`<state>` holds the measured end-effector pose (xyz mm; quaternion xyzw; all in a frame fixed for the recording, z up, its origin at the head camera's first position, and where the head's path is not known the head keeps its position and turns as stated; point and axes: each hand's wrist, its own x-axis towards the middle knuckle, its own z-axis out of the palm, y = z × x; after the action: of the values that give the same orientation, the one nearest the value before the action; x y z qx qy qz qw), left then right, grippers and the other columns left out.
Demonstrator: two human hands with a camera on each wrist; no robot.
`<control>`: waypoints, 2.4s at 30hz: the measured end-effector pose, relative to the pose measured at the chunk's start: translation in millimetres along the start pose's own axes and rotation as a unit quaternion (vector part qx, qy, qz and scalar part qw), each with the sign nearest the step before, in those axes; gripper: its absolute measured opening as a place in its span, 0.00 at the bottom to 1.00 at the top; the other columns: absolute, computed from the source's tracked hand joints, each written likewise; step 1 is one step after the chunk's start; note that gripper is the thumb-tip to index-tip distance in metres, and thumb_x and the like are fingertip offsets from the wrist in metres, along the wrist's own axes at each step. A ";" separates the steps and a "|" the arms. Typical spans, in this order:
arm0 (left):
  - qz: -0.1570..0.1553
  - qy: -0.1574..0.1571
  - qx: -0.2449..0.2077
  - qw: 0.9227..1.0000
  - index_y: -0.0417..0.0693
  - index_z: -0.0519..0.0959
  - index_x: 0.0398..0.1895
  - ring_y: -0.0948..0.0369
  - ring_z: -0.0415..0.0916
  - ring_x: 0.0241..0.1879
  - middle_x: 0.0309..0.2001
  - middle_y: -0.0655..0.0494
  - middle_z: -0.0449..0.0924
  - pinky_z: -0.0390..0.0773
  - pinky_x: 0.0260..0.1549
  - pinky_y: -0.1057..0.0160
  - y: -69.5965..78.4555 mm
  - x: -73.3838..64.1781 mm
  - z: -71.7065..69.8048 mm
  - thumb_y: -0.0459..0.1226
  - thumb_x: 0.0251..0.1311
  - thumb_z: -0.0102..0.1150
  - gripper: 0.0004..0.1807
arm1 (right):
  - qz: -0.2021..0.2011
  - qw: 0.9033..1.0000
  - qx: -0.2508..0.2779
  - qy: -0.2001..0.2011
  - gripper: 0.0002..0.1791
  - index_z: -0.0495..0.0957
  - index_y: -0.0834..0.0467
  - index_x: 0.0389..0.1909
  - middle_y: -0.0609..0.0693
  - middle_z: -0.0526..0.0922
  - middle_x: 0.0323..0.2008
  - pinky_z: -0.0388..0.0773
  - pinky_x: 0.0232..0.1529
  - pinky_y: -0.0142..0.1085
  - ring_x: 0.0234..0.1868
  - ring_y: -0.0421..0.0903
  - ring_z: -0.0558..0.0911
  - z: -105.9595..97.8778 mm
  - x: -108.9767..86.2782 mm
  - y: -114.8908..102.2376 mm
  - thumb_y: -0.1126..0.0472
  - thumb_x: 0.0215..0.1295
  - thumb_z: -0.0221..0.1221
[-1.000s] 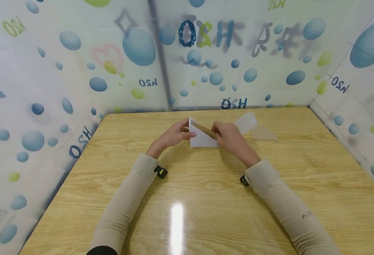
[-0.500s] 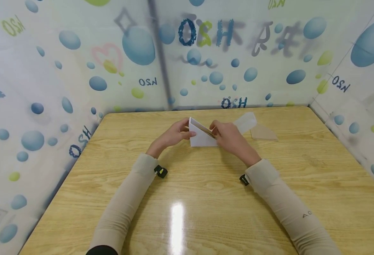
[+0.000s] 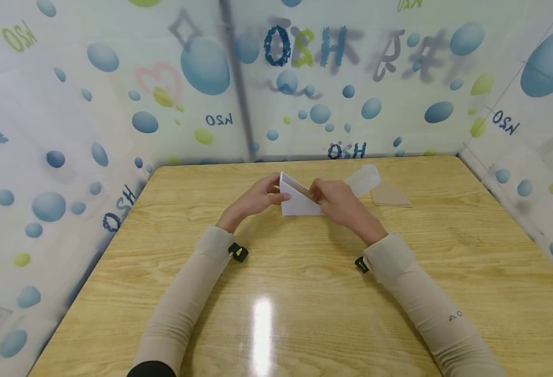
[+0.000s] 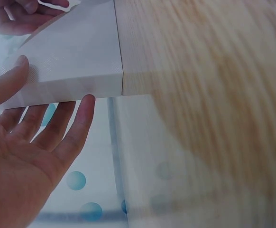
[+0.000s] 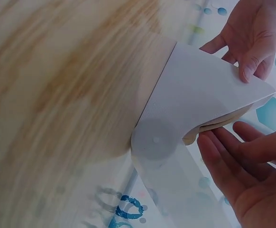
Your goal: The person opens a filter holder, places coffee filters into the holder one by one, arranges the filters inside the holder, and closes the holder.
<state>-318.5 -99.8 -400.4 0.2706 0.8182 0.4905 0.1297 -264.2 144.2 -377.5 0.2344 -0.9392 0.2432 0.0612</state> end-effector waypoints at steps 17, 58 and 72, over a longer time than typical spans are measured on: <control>0.005 0.002 -0.005 1.000 0.43 0.69 0.66 0.45 0.79 0.61 0.62 0.43 0.77 0.84 0.55 0.45 -2.1 3.3 0.1 0.34 0.73 0.59 0.21 | -0.033 0.998 0.004 0.058 0.13 0.87 0.64 0.47 0.59 0.89 0.46 0.84 0.43 0.48 0.42 0.55 0.87 -10.8 -3.3 -0.1 0.67 0.76 0.54; 0.008 -0.004 -0.005 1.000 0.45 0.69 0.68 0.46 0.79 0.60 0.62 0.43 0.77 0.83 0.57 0.43 -5.2 0.6 -1.3 0.36 0.74 0.58 0.22 | 0.016 0.971 0.054 0.234 0.14 0.86 0.62 0.48 0.60 0.90 0.41 0.75 0.40 0.17 0.38 0.45 0.88 -106.4 -40.2 15.7 0.61 0.78 0.53; 0.008 -0.004 -0.010 1.000 0.44 0.69 0.68 0.46 0.80 0.60 0.62 0.43 0.77 0.83 0.56 0.41 -3.5 -1.6 -0.5 0.35 0.74 0.58 0.22 | 0.071 0.960 0.098 0.253 0.16 0.85 0.62 0.51 0.64 0.88 0.44 0.74 0.36 0.14 0.30 0.18 0.78 -124.8 -52.0 50.8 0.56 0.79 0.54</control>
<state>-318.5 -102.4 -403.3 0.2783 0.8102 0.4987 0.1320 -242.1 265.3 -302.1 0.1028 -0.8787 0.3894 0.2563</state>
